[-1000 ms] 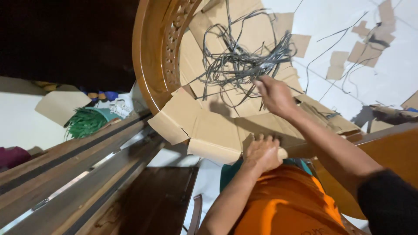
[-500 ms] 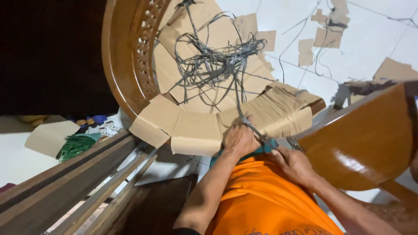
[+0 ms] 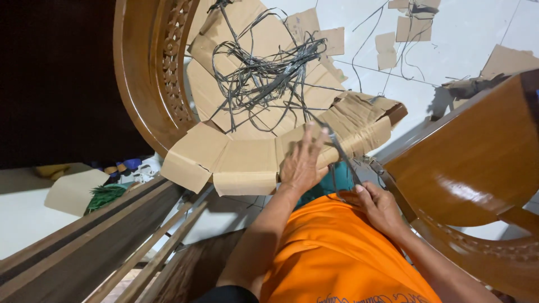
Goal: Wrapping a wooden chair with cardboard and securing it with plastic ties for transport
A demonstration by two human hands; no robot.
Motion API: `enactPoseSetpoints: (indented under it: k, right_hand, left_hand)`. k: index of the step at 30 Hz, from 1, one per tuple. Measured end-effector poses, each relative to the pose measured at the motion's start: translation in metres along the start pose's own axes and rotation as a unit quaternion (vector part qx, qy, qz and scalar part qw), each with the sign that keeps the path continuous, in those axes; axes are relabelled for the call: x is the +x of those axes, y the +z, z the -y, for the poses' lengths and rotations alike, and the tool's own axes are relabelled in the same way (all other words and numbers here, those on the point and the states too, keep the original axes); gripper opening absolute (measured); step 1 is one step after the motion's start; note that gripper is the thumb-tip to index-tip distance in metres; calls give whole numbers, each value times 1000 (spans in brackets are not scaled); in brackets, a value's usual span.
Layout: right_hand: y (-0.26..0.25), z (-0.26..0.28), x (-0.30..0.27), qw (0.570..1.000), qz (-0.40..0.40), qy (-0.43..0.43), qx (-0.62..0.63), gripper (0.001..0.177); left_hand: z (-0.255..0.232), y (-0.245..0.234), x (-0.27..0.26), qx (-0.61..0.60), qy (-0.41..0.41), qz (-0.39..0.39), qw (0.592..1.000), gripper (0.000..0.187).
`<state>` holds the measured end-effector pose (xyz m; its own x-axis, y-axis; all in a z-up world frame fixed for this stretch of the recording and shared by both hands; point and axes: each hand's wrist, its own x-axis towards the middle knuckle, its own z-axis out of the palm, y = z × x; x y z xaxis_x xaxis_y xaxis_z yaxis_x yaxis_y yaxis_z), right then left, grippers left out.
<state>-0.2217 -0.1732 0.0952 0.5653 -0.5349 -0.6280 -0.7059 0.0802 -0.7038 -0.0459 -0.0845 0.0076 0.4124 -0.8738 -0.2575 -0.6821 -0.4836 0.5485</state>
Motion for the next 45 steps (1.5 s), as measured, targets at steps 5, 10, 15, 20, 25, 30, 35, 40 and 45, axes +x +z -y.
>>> enactPoseSetpoints:
  k: [5, 10, 15, 20, 25, 30, 35, 40, 45]
  right_hand:
    - [5, -40, 14, 1000, 18, 2, -2, 32]
    - [9, -53, 22, 997, 42, 8, 60, 33]
    - [16, -152, 51, 993, 88, 5, 83, 35]
    - [17, -126, 53, 951, 112, 124, 259, 35]
    - [13, -160, 87, 907, 35, 182, 378, 49]
    - [14, -133, 80, 960, -219, -4, 174, 25]
    - [-18, -99, 101, 878, -246, -365, -186, 39]
    - [0, -36, 101, 820, -113, -400, -392, 53]
    - [5, -42, 105, 822, -128, -399, -384, 49]
  left_hand:
    - [5, 3, 8, 39, 20, 117, 992, 82]
    - [14, 13, 15, -18, -10, 151, 988, 82]
    - [18, 24, 19, -41, -34, 146, 988, 86]
    - [18, 18, 21, -39, -24, 167, 985, 82]
    - [17, 19, 21, -23, -27, 169, 985, 80]
    - [13, 13, 23, -17, -34, 171, 985, 79]
    - [10, 5, 26, -45, -51, 192, 979, 83]
    - [13, -28, 39, -106, -75, 281, 951, 94]
    - [33, 4, 65, -251, -139, 359, 888, 74]
